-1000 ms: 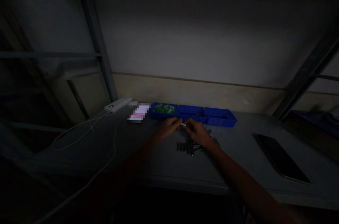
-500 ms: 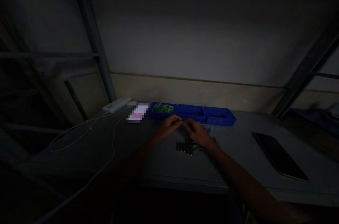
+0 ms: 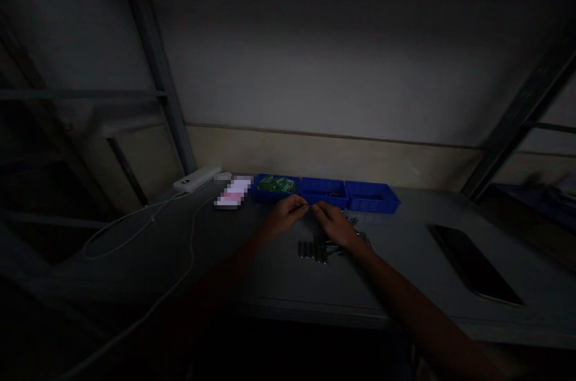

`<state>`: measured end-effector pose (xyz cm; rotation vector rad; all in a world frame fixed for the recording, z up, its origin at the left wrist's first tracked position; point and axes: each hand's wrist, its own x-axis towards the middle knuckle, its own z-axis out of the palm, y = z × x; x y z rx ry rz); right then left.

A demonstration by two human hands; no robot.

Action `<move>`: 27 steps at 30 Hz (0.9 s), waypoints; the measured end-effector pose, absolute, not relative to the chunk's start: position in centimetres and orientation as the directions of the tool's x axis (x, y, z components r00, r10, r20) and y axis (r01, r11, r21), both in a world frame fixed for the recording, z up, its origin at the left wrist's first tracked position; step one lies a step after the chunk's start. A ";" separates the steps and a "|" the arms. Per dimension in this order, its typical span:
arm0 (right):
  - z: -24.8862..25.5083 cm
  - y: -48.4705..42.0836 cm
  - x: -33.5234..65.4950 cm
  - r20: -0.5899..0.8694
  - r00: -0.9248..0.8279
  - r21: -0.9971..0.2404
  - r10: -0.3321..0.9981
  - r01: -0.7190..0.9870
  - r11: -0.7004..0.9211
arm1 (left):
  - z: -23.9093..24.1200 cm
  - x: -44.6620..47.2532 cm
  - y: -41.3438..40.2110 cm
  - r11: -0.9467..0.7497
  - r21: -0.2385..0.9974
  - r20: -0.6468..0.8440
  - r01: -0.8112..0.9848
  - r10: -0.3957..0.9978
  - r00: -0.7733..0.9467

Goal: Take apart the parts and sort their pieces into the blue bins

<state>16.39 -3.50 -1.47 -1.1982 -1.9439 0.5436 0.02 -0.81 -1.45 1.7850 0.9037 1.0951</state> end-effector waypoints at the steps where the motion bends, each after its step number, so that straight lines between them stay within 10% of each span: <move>1: -1.5 -3.5 16.4 0.386 -0.251 -0.699 0.888 0.549 0.459 | -1.5 0.1 -0.8 -0.393 0.910 0.324 0.132 0.874 0.363; 12: -1.7 -2.6 17.3 0.484 -0.231 -0.516 0.844 0.704 0.488 | -2.3 0.1 -0.1 -0.263 0.922 0.161 0.284 0.928 0.336; 18: -1.9 -0.8 20.8 0.481 0.095 -0.482 0.871 0.859 0.172 | -2.0 0.1 -1.6 -0.582 0.610 0.343 0.538 0.806 0.483; 27: -2.4 -0.3 21.2 0.373 0.229 -0.496 0.899 0.868 -0.015 | -2.5 2.5 -1.4 -0.496 0.393 0.218 0.774 0.868 0.445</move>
